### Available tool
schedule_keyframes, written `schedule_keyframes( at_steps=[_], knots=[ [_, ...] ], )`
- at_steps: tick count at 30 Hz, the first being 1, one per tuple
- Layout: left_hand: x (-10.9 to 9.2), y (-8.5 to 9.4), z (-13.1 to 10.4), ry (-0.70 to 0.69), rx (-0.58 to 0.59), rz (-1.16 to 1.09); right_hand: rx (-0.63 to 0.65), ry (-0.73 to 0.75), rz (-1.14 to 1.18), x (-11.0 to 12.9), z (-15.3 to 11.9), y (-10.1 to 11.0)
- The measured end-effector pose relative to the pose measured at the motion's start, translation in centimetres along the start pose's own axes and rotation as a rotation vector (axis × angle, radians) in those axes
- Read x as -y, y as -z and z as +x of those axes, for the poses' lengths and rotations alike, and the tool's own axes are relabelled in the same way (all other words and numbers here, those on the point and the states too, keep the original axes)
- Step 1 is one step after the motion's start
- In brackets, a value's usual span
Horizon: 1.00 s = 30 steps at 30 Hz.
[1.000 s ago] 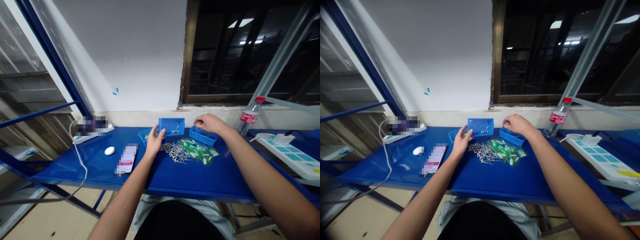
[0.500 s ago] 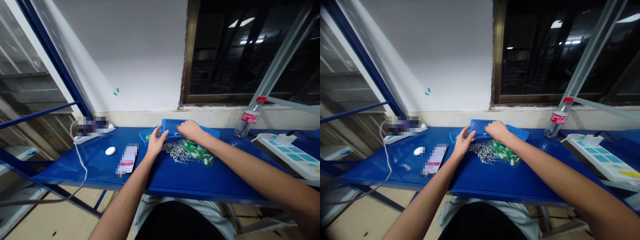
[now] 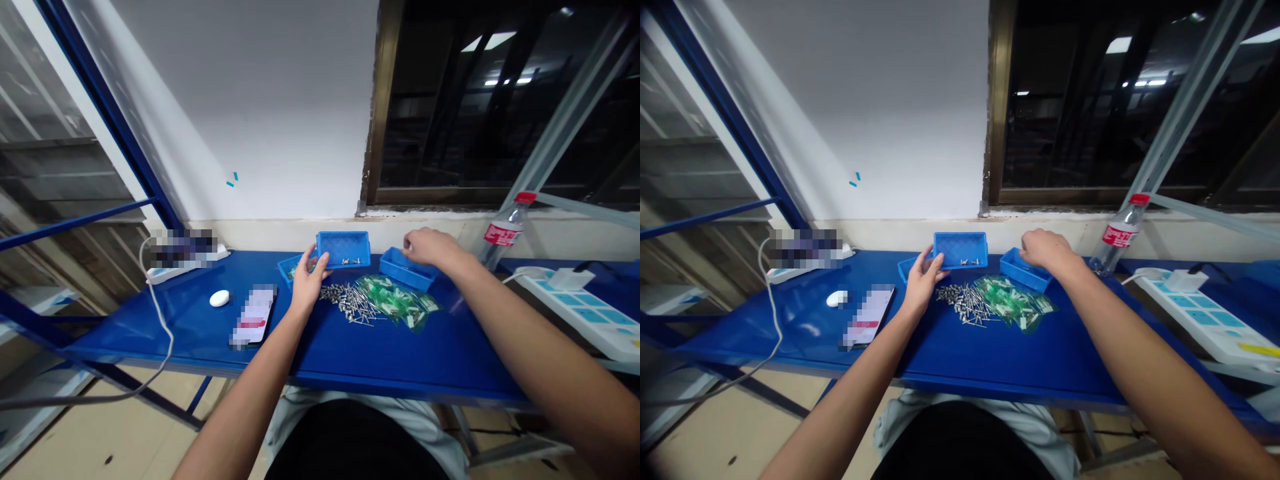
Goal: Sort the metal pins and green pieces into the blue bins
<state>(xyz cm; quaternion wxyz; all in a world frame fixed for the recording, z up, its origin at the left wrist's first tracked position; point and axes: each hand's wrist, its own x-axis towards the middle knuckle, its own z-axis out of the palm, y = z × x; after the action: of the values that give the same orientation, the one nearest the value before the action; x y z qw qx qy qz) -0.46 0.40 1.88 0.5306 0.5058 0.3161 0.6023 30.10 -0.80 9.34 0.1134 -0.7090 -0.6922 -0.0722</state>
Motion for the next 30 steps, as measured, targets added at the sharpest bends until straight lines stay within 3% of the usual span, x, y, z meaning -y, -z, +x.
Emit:
schedule_keyframes(
  at_steps=[1, 4, 8, 15, 19, 23, 26, 30],
  knots=[
    [-0.1, -0.1, 0.0, 0.002, 0.003, -0.010, -0.030, 0.050, 0.029, 0.6, -0.5, 0.0],
    [-0.2, -0.2, -0.1, 0.028, -0.001, -0.051, -0.209, 0.429, 0.208, 3.2, -2.1, 0.0],
    [-0.2, -0.2, -0.1, 0.098, -0.028, -0.099, -0.199, 0.655, 0.181, 4.8, -2.9, -1.3],
    [0.2, -0.8, 0.0, 0.151, 0.057, -0.093, -0.098, 0.526, 0.399, 4.1, -1.1, -4.1],
    [0.7, -1.1, -0.1, 0.181, 0.088, -0.052, -0.014, 0.584, 0.418, 5.1, -1.1, -5.1],
    [1.0, -0.6, 0.2, 0.113, 0.082, 0.001, -0.021, 0.614, 0.413, 5.7, -1.0, -6.4],
    [0.8, 0.2, 0.3, 0.006, 0.078, 0.179, -0.060, 0.560, 0.405, 5.5, -0.8, -7.1],
    [0.0, 1.4, 0.1, -0.365, 0.077, 0.782, -0.114, 0.484, 0.391, 4.9, -0.5, -6.9]
  ],
)
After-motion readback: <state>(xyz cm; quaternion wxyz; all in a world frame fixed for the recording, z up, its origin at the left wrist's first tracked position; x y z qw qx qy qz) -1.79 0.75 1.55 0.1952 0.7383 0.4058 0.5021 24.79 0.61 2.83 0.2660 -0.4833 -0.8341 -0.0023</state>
